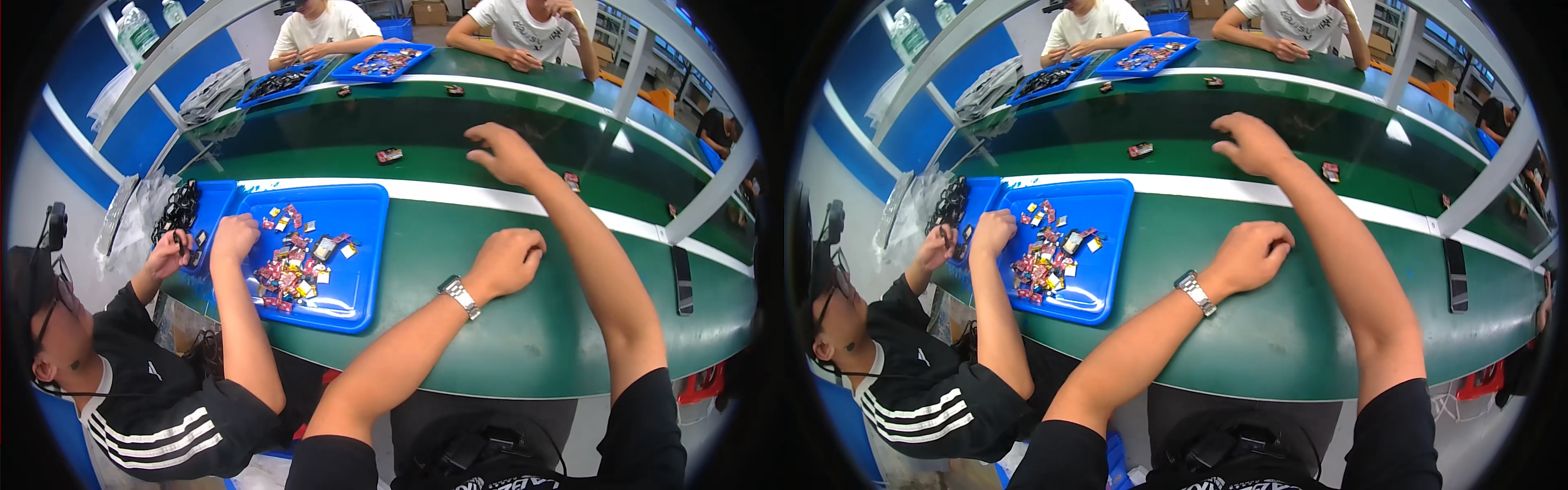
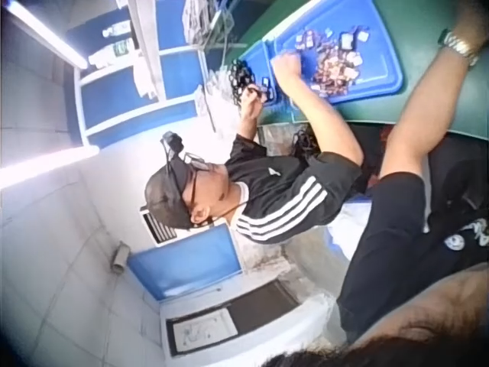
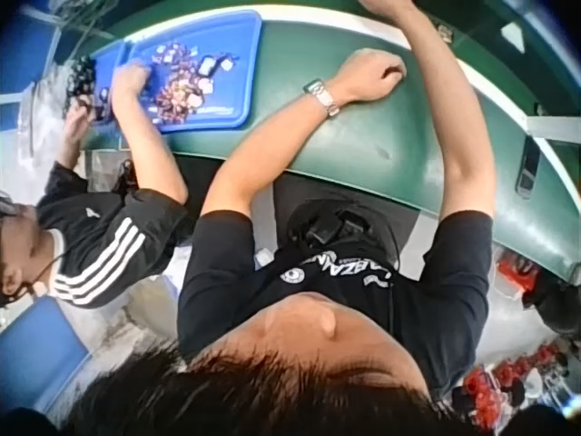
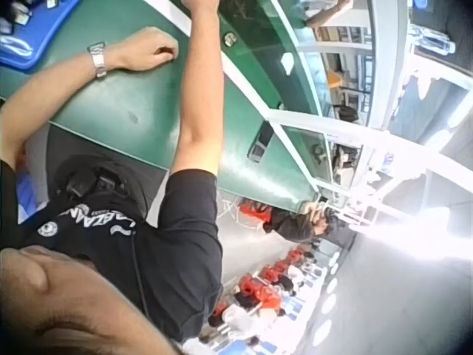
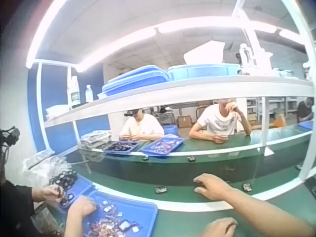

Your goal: Assembling and inspecting small electronic components on a manufacturing assembly line.

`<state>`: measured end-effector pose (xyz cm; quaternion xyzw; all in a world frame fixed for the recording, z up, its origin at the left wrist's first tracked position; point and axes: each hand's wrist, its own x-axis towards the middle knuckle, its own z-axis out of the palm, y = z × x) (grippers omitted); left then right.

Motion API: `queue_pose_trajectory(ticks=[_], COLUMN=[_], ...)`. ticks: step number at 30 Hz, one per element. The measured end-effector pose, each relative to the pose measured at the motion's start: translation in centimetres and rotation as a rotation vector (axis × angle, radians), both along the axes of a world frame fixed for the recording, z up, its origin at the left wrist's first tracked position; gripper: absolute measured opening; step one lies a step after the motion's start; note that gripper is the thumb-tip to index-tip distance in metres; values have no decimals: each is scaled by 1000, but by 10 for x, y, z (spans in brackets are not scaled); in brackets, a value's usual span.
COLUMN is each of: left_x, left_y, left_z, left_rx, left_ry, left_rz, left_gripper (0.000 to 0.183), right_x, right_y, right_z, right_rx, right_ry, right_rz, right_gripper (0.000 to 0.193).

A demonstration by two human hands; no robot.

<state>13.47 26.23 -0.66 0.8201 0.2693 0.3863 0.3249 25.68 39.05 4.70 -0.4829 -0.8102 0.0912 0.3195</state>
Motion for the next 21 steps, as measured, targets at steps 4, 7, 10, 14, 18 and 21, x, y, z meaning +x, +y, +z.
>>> queue_pose_trajectory(ticks=[4, 7, 10, 14, 18, 21], left_x=[-3, 4, 3, 5, 5, -7], left_y=[-2, 0, 3, 0, -1, -1], left_z=[7, -6, -15, -11, 1, 3], left_rx=[-35, -20, 1, 4, 11, -41], left_ry=[122, 130, 58, 26, 159, 23], left_rz=[-48, -33, -5, -9, -45, 3], left_gripper=[14, 16, 18, 21, 20, 16], right_x=[-67, -96, -117, -110, -74, -33], right_y=[39, 63, 66, 68, 47, -9], right_z=[9, -9, -25, -30, -11, 4], right_rx=[-140, -98, -221, -163, -76, -65], right_ry=[-110, -215, -252, -174, 63, 319], right_rz=[140, 202, 152, 129, 88, -47], right_gripper=[45, 51, 52, 49, 47, 47])
